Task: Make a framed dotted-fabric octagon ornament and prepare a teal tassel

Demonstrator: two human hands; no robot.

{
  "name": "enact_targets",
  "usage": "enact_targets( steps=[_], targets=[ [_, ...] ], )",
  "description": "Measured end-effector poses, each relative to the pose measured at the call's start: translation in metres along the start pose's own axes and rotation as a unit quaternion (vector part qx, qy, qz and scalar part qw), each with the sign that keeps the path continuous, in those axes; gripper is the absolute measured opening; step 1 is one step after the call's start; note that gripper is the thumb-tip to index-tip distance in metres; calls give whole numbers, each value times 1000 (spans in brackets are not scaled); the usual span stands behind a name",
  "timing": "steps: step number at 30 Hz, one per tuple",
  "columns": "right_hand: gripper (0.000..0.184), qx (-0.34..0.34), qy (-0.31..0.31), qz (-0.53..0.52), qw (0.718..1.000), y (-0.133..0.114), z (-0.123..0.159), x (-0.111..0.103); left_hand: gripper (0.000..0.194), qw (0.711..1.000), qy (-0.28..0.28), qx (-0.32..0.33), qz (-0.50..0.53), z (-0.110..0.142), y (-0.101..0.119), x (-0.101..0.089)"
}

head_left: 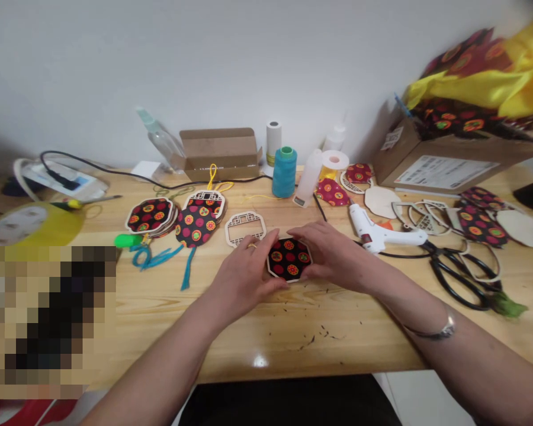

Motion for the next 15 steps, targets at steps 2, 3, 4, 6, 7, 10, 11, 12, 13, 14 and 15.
enact_targets(
  steps=[2, 3, 4, 6, 7, 10, 11, 12, 13, 14, 15],
  targets=[
    [65, -5, 2, 3, 1000, -1, -1, 1, 83, 1000, 4, 3, 5, 0, -1, 0],
    [65, -6, 3, 7, 1000, -1, -1, 1, 84, 1000, 4, 6, 11, 1, -1, -1],
    [66, -7, 4, 12, 1000, -1, -1, 1, 83, 1000, 3, 10, 20, 1, -1, -1],
    [66, -9, 3, 21, 1000, -1, -1, 1, 79, 999, 15, 14, 46, 1, -2, -4],
    [66, -9, 3, 23, 1000, -1, -1, 1, 73, 998, 30, 11, 61, 2, -3, -7],
    [67, -7, 2, 19, 1000, -1, -1, 2, 49, 989, 111, 5, 96, 2, -6, -19],
    [68, -7, 2, 17, 1000, -1, -1, 2, 41, 986, 134, 12, 101, 3, -5, -23],
    [68, -6, 3, 14, 1000, -1, -1, 1, 34, 984, 147, 22, 102, 3, -4, -25],
    [69, -5, 3, 12, 1000, -1, -1, 1, 26, 983, 151, 30, 100, 3, -2, -25],
    [69, -5, 4, 9, 1000, -1, -1, 1, 18, 984, 145, 37, 95, 3, -1, -25],
    [69, -4, 5, 8, 1000, -1, -1, 1, 12, 987, 131, 39, 88, 2, 0, -23]
  ],
)
Point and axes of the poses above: each hand's wrist, its own z-axis away from the middle knuckle, its own x-axis out of the palm, y = z × x, the point moved 7 cm from there along -z, towards the middle knuckle, and after that the axes turned 6 degrees about -x, right-handed, at the moved point
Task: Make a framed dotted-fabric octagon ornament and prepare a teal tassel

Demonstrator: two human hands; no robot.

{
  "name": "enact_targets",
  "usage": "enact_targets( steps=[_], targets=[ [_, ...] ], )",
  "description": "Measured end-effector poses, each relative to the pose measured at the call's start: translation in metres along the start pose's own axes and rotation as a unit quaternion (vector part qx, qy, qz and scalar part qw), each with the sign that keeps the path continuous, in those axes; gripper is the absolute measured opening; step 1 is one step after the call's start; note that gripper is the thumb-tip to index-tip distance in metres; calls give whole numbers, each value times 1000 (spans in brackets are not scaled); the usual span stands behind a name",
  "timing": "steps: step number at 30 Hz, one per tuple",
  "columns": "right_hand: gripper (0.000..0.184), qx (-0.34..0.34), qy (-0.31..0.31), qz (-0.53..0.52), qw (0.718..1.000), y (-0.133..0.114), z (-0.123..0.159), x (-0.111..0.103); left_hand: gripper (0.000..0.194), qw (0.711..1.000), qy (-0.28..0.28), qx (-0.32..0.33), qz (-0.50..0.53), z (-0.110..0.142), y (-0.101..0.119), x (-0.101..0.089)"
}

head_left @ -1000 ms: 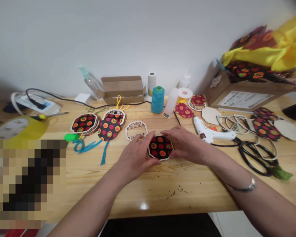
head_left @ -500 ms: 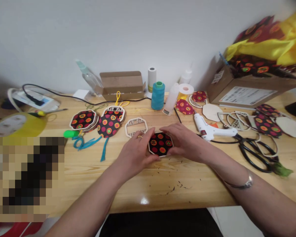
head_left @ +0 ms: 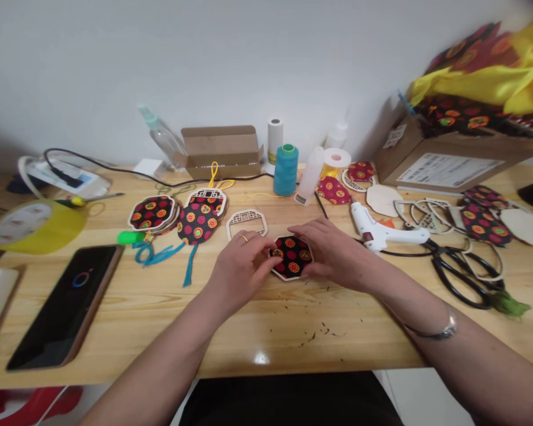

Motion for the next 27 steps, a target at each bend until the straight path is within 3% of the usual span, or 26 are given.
enact_targets(
  steps=[4, 12, 27],
  targets=[
    [70, 4, -1, 6, 1000, 1, 0, 1, 9, 998, -60, 6, -32, 1, 2, 9],
    [72, 7, -1, 5, 1000, 2, 0, 2, 10, 990, -122, -12, -65, 3, -1, 19],
    [71, 8, -5, 8, 1000, 2, 0, 2, 7, 986, -145, -22, -76, 2, -1, 20]
  ],
)
Point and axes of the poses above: each hand's wrist, its own z-axis away from the middle knuckle, its own x-axis out of the palm, y = z × x, the point moved 7 cm from there along -z, towards the middle knuckle, and after that the axes turned 6 degrees about -x, right-handed, at the moved point
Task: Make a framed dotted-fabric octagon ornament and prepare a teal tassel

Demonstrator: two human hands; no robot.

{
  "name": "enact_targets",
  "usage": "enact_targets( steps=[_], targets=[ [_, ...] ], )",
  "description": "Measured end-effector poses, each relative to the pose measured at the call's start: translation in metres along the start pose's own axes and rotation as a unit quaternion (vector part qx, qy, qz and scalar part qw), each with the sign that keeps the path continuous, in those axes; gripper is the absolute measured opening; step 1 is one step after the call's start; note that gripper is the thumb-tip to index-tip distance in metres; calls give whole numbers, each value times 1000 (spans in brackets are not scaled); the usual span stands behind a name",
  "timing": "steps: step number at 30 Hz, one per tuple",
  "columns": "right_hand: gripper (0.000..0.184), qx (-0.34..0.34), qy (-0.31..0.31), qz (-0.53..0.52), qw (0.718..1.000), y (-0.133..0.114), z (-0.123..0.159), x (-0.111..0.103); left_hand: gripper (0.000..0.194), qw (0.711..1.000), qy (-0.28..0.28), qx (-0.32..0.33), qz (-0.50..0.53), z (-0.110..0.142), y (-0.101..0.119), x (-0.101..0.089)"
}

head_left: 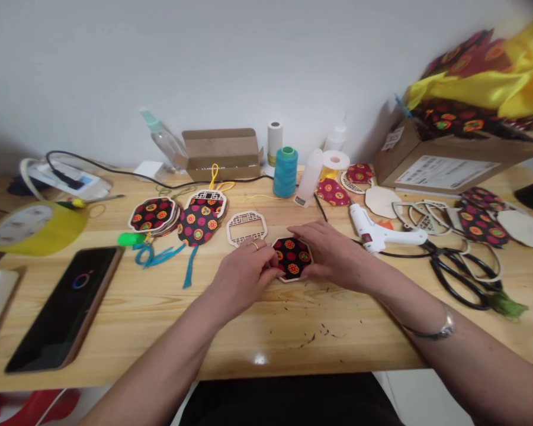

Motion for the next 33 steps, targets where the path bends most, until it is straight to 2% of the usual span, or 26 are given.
enact_targets(
  steps=[12, 17, 21, 24, 27, 30, 33],
  targets=[
    [69, -11, 1, -22, 1000, -5, 1, -3, 31, 1000, 21, 8, 20, 4, 0, -3],
    [66, -9, 5, -20, 1000, -4, 2, -4, 31, 999, 29, 5, 31, 4, -2, -3],
    [63, -10, 18, -19, 1000, -5, 1, -6, 28, 997, 61, -3, 51, 4, -3, -7],
    [57, -10, 57, -27, 998, -6, 1, -10, 23, 990, 127, -32, 48, 6, -9, -18],
    [49, 12, 133, -37, 990, -3, 2, -19, 20, 978, 191, -73, -31, 8, -15, -29],
    [39, 30, 212, -31, 976, 0, 6, -29, 20, 969, 196, -91, -118, 9, -18, -32],
    [29, 32, 256, -20, 966, 0, 8, -36, 18, 967, 180, -84, -157, 9, -18, -31]
  ],
)
Point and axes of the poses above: each hand's wrist, its own z-axis away from the middle knuckle, its own x-axis out of the palm, y = z × x, the point moved 7 cm from there along -z, towards the middle knuckle, and after that the axes turned 6 degrees about -x, right-handed, at the moved point
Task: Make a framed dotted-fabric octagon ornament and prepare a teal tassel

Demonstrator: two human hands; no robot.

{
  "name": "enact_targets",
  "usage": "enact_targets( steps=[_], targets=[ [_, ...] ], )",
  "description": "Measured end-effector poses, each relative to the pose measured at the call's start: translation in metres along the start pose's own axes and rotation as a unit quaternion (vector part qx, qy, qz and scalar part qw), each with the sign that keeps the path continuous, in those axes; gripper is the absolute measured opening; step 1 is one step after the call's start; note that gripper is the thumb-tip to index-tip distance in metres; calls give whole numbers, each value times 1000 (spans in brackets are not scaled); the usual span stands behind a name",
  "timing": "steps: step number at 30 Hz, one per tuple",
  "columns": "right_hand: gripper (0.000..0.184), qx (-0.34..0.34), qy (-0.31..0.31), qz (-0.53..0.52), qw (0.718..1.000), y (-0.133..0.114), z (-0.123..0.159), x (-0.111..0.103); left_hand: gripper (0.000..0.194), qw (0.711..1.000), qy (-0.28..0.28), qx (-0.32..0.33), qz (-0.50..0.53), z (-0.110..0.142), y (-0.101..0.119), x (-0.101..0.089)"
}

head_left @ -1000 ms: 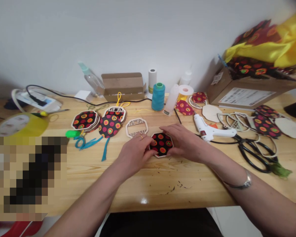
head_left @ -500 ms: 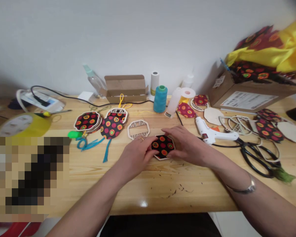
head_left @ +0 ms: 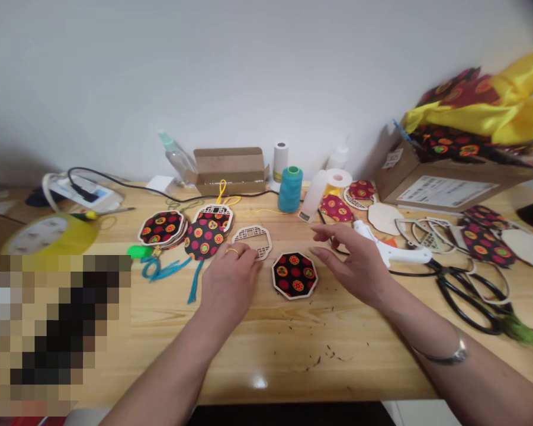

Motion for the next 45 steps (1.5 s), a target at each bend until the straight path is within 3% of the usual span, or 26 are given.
enact_targets(
  steps=[11, 16, 19, 25, 31, 34, 37, 42, 45],
  targets=[
    [23, 1, 31, 6, 1000, -3, -1, -4, 23, 998, -15, 36, -50, 0, 2, 9],
    [27, 101, -35, -3, 994, 12, 2, 5, 25, 996, 11, 43, -78, 0, 2, 11],
    [30, 165, -81, -63, 981, 20, 6, 11, 31, 996, 32, 45, -76, 0, 4, 9],
    [29, 249, -111, -141, 952, 24, 10, 11, 47, 997, 63, 42, -16, 0, 6, 5],
    [29, 325, -119, -160, 924, 19, 19, 7, 60, 980, 157, 52, 110, 2, 6, -17],
    [28, 382, -106, -207, 894, 17, 31, 6, 65, 969, 131, 17, 211, 3, 2, -22],
    [28, 432, -84, -265, 858, 15, 42, 5, 66, 929, 77, -53, 359, 3, -5, -21],
    [29, 470, -64, -340, 812, 12, 49, 9, 61, 796, 93, -149, 580, 4, -18, -22],
    [28, 477, -60, -361, 799, 11, 51, 13, 59, 774, 126, -145, 604, 5, -20, -26]
  ],
)
Point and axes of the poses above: each hand's wrist, its own z-axis away from the middle knuckle, its own x-axis out of the palm, y = z × x, the point moved 7 cm from there along -z, towards the middle knuckle, and after that the axes turned 6 degrees about -x, right-handed, at the moved point
